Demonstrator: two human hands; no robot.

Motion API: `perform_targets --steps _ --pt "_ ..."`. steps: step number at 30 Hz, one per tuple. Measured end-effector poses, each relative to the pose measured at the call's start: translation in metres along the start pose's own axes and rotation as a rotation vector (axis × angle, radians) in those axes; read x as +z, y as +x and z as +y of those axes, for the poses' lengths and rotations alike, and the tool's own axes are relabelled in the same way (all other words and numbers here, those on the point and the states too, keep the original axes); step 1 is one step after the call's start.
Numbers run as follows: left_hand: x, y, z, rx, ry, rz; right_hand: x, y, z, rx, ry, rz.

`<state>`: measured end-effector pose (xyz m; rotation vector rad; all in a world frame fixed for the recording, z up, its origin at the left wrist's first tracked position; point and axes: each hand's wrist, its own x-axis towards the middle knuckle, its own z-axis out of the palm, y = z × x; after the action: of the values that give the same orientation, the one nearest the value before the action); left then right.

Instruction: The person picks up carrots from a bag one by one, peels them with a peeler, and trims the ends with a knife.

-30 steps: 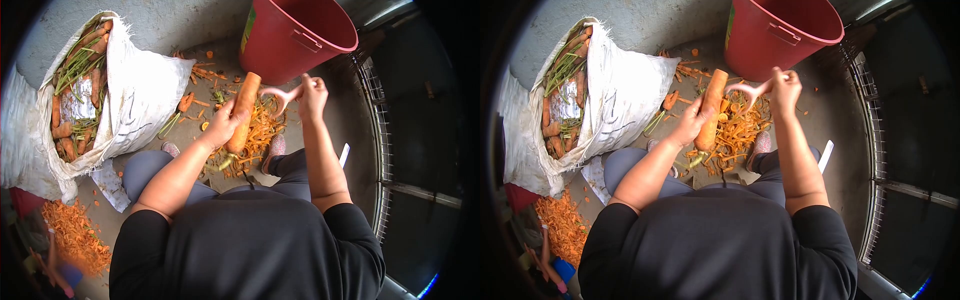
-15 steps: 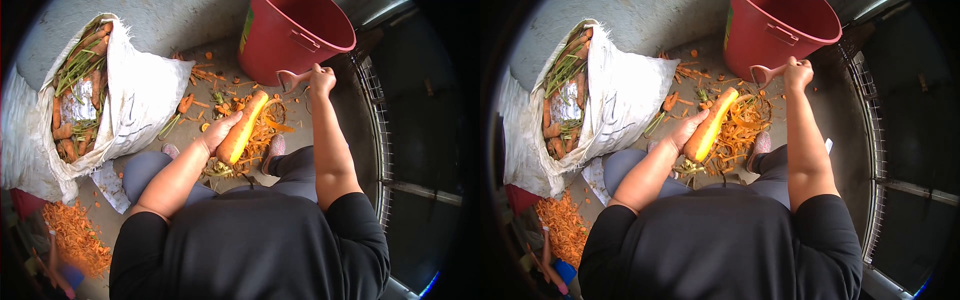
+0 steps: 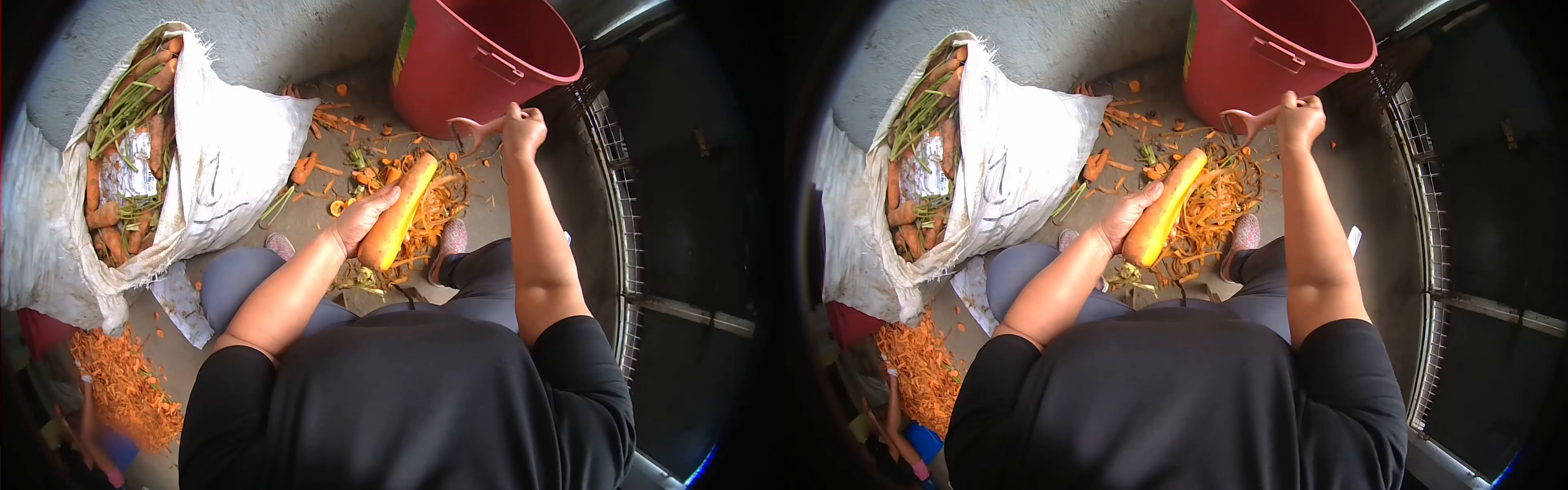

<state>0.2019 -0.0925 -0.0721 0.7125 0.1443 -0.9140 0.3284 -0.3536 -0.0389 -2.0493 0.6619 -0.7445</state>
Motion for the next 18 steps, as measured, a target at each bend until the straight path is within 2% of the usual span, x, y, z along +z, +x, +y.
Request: perform_targets --steps 3,4,5,7,8,9,11,12,13,14,15,16,18 --pt "-0.018 0.009 0.0 -0.079 -0.099 -0.046 -0.009 -0.033 -0.011 0.007 0.281 -0.179" --pt "-0.024 0.011 0.001 -0.116 -0.142 -0.095 -0.018 -0.066 -0.032 0.043 0.362 -0.317" --pt "-0.022 0.012 0.001 -0.104 -0.179 -0.049 -0.025 -0.101 -0.049 0.081 0.445 -0.455" --pt "-0.012 0.015 -0.002 -0.087 -0.248 0.042 -0.03 -0.148 -0.051 -0.073 0.422 -0.649" --pt "-0.008 0.012 -0.002 -0.096 -0.303 0.0 -0.029 -0.149 -0.053 -0.121 0.331 -0.65" --pt "-0.011 0.011 -0.003 -0.069 -0.215 -0.06 -0.028 -0.148 -0.054 -0.169 0.241 -0.65" --pt "-0.018 0.009 -0.007 -0.012 -0.038 -0.179 0.003 -0.107 -0.021 -0.129 0.226 -0.468" --pt "-0.012 0.007 -0.005 -0.092 -0.134 -0.048 0.008 -0.081 -0.016 0.028 0.256 -0.379" --pt "-0.007 0.006 -0.003 -0.041 -0.106 -0.051 0.012 -0.05 -0.003 0.0 0.173 -0.237" --pt "-0.004 0.003 -0.002 0.01 -0.078 -0.053 0.007 -0.023 0.007 -0.036 -0.049 -0.101" --pt "-0.002 0.002 -0.001 0.062 -0.05 -0.054 0.004 -0.002 0.024 0.012 -0.161 -0.001" --pt "-0.005 0.003 -0.002 0.058 -0.025 -0.052 -0.002 0.004 0.019 0.093 -0.004 -0.008" --pt "-0.022 0.011 -0.005 -0.041 -0.091 -0.075 -0.014 -0.014 0.003 0.063 0.21 -0.132"
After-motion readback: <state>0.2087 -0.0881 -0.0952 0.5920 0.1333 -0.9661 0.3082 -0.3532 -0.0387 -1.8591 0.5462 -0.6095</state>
